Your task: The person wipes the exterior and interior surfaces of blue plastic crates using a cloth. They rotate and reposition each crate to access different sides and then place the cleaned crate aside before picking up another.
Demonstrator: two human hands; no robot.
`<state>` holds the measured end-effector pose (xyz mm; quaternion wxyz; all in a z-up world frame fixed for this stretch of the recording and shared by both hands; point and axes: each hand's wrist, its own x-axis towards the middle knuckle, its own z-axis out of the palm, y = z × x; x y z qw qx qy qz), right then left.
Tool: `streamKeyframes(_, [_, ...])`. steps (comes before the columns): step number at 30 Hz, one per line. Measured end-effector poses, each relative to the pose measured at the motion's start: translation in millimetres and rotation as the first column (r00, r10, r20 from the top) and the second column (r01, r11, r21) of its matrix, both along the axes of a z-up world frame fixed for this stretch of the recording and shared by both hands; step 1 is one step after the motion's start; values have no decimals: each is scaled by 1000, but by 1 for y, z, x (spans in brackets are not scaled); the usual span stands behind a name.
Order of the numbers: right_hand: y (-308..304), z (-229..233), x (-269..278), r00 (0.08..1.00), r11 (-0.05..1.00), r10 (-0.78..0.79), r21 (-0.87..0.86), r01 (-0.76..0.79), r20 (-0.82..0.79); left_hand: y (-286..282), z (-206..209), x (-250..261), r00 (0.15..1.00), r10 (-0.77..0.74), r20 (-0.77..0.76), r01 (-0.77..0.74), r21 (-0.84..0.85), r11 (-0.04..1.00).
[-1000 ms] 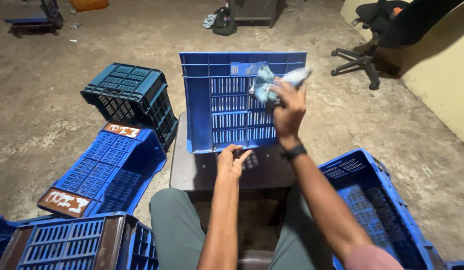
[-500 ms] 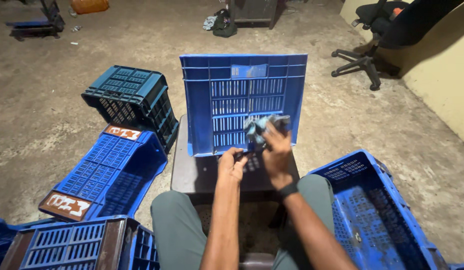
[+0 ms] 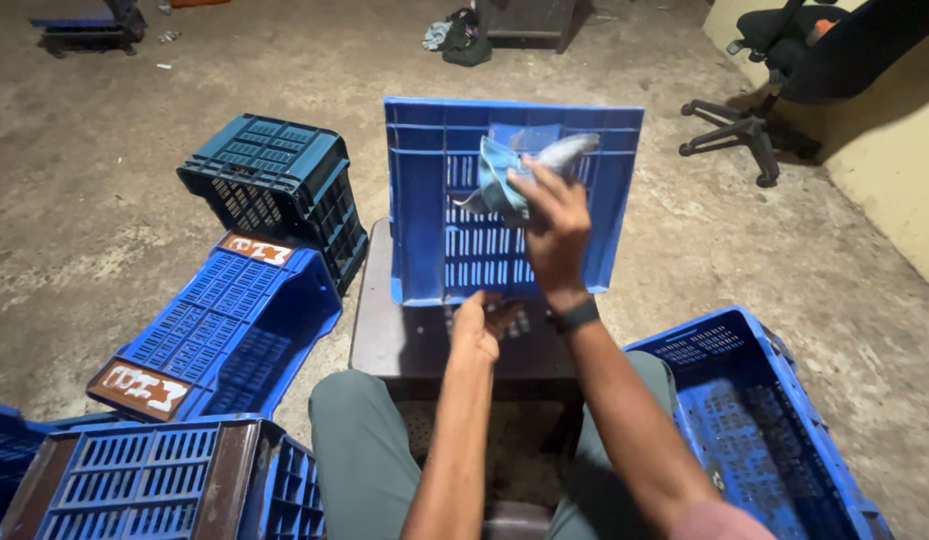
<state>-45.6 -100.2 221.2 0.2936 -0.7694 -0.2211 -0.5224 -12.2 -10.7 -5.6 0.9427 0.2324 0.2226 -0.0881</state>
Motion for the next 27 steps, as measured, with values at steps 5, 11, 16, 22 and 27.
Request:
streamKeyframes(5, [32, 32, 28, 995, 999, -8, 47, 3, 101, -3, -14, -6, 998, -55, -5, 55, 57, 997])
streamKeyframes(11, [59, -30, -27, 993, 995, 96, 10, -96, -67, -8, -36, 5, 997, 7, 78, -12, 65, 998])
streamKeyframes(16, [35, -74, -60, 956, 991, 133, 56, -123, -261, -6, -57, -14, 989, 67, 128, -77, 76, 994])
streamKeyframes(22, [21, -113, -91, 919, 991, 120, 107, -86, -376, 2, -45, -25, 971, 106, 213, -127, 88, 988])
streamKeyframes(27, [16, -87, -70, 946, 985, 154, 122, -124, -283, 4, -1, -41, 996, 3, 91, -12, 107, 994])
